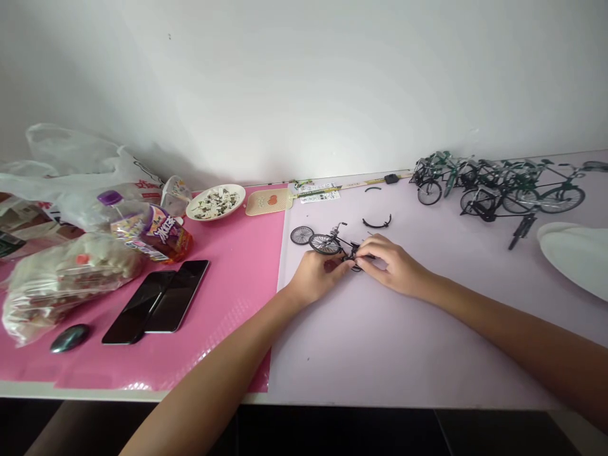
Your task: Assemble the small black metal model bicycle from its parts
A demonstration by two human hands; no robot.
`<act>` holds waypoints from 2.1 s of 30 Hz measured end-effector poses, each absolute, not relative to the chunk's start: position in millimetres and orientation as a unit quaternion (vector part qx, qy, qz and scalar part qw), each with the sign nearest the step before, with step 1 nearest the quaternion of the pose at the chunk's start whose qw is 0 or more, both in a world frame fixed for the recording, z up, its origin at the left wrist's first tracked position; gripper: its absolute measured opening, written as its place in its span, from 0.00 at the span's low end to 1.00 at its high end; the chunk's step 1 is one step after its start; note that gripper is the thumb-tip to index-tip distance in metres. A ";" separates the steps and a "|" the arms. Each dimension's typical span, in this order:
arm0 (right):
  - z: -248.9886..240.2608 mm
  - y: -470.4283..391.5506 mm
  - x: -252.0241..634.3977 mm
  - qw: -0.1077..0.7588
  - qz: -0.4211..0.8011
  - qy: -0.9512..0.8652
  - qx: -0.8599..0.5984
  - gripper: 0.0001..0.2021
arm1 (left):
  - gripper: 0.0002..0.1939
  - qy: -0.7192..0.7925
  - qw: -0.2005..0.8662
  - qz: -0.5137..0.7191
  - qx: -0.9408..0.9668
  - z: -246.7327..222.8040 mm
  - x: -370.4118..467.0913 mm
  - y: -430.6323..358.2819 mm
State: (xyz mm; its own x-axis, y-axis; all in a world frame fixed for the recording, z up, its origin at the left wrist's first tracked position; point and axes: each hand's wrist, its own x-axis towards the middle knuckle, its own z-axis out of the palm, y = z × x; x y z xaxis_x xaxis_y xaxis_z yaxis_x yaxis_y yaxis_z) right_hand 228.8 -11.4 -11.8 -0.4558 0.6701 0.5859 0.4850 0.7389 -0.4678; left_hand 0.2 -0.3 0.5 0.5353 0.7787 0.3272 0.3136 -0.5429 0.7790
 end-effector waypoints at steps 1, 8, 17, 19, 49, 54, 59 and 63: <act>-11.9 -11.3 228.8 0.394 0.117 -0.845 -0.341 0.03 | 0.20 0.337 0.337 0.343 0.809 0.2 0.2 -0.2; -10.9 -11.5 228.4 0.396 0.125 -0.843 -0.342 0.03 | 0.20 0.338 0.311 0.332 0.824 -0.9 -0.1 -0.4; -11.3 -11.6 229.1 0.394 0.133 -0.841 -0.345 0.03 | 0.18 0.341 0.312 0.325 0.825 1.3 -0.5 -1.4; -11.9 -11.4 229.5 0.393 0.132 -0.843 -0.344 0.03 | 0.18 0.342 0.315 0.325 0.824 2.0 -0.2 -1.6; -12.3 -11.1 230.1 0.390 0.140 -0.840 -0.350 0.04 | 0.16 0.342 0.327 0.327 0.818 5.1 0.3 -2.5; -12.1 -11.3 230.0 0.390 0.144 -0.838 -0.354 0.04 | 0.15 0.341 0.328 0.329 0.817 5.3 0.2 -2.7; -9.0 -12.1 229.4 0.386 0.145 -0.839 -0.355 0.05 | 0.16 0.342 0.330 0.328 0.816 5.9 0.2 -3.0; -8.9 -12.1 229.2 0.388 0.147 -0.837 -0.357 0.04 | 0.17 0.343 0.329 0.325 0.817 6.1 0.2 -3.0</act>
State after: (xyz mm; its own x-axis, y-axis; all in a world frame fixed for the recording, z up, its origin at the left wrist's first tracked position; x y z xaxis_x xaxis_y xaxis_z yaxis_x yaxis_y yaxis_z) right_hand 229.2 -12.1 -8.9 -0.4436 0.7117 0.5447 0.4833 0.7018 -0.5233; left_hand 0.2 -3.0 6.1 0.5525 0.7754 0.3057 0.3476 -0.5478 0.7610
